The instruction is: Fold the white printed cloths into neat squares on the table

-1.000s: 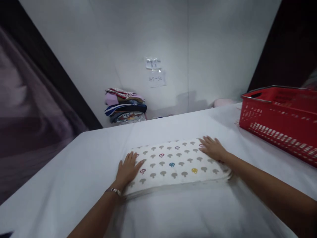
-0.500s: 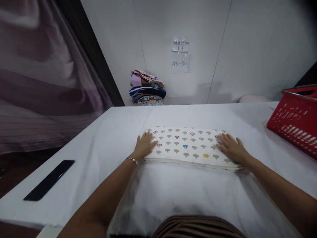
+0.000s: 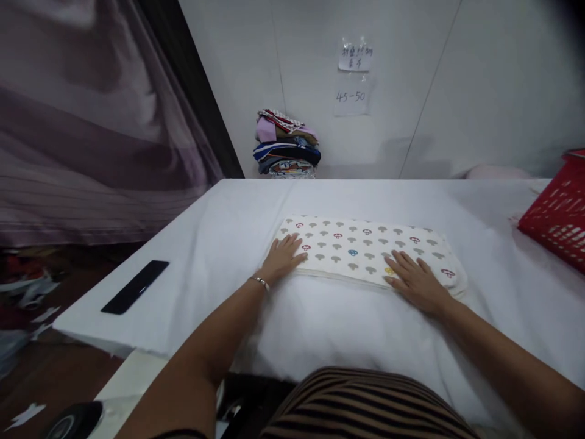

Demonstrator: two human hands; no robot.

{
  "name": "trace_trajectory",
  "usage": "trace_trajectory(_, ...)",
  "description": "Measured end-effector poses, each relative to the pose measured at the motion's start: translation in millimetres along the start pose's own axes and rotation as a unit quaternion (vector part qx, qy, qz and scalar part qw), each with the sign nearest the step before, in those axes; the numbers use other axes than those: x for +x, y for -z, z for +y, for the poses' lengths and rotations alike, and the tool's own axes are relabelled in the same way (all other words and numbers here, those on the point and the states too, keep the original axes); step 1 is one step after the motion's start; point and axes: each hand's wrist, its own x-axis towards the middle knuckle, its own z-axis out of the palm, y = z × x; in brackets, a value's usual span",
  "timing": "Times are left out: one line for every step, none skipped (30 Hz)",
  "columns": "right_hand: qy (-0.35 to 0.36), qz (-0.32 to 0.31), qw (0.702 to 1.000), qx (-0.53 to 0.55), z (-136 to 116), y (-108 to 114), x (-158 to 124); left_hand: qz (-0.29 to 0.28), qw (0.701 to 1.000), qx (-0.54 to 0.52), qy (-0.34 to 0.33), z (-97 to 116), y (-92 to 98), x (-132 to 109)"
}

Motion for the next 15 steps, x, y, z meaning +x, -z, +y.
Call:
trace_trajectory(-0.001,-0.006,1.0,0.004,-1.7,-1.3,-1.2,-0.004,1.0,-0.002,0.001,0.2,-2.2,-1.3)
trace_trajectory(-0.003,-0.01,1.0,0.007,-1.8,-1.4,-1.5,-0.007,1.0,-0.005,0.002,-0.1,-2.8,-1.6)
trace_trajectory(-0.005,-0.016,1.0,0.011,-1.0,-0.1,-1.0,-0.011,1.0,-0.009,0.001,-0.4,-1.9,-1.1)
trace_trajectory(-0.009,-0.024,1.0,0.015,-0.3,2.3,0.2,-0.017,1.0,-0.014,0.0,-0.4,0.2,-0.5)
trace_trajectory(-0.013,-0.032,0.999,0.018,-0.5,5.6,1.8,-0.021,1.0,-0.018,0.002,0.4,3.1,0.0)
trace_trajectory(-0.016,-0.037,0.999,0.02,-2.2,9.3,3.6,-0.018,1.0,-0.02,0.007,2.4,6.1,-0.2)
trace_trajectory(-0.013,-0.032,0.999,0.021,-5.8,12.6,5.5,-0.009,1.0,-0.018,0.01,5.5,8.4,-1.1)
trace_trajectory(-0.002,-0.019,1.0,0.02,-11.2,15.0,7.1,0.007,1.0,-0.012,0.009,9.7,9.6,-3.0)
trace_trajectory(0.017,0.0,1.0,0.018,-18.0,16.1,8.5,0.027,1.0,-0.002,-0.001,14.6,9.2,-5.5)
trace_trajectory(0.042,0.02,0.999,0.017,-25.8,15.8,9.4,0.046,0.999,0.01,-0.021,19.7,7.3,-8.6)
trace_trajectory(0.068,0.036,0.997,0.016,-33.8,14.3,10.0,0.058,0.997,0.021,-0.048,24.4,4.0,-11.9)
trace_trajectory(0.09,0.045,0.995,0.017,-41.4,11.9,10.3,0.063,0.995,0.028,-0.075,28.2,-0.3,-15.0)
trace_trajectory(0.105,0.049,0.993,0.019,-47.9,9.2,10.5,0.065,0.993,0.033,-0.094,30.8,-4.9,-17.6)
trace_trajectory(0.113,0.048,0.992,0.023,-52.8,6.9,10.6,0.064,0.992,0.035,-0.104,32.2,-9.2,-19.5)
trace_trajectory(0.117,0.043,0.992,0.027,-55.7,5.3,10.7,0.063,0.992,0.035,-0.107,32.4,-12.9,-20.7)
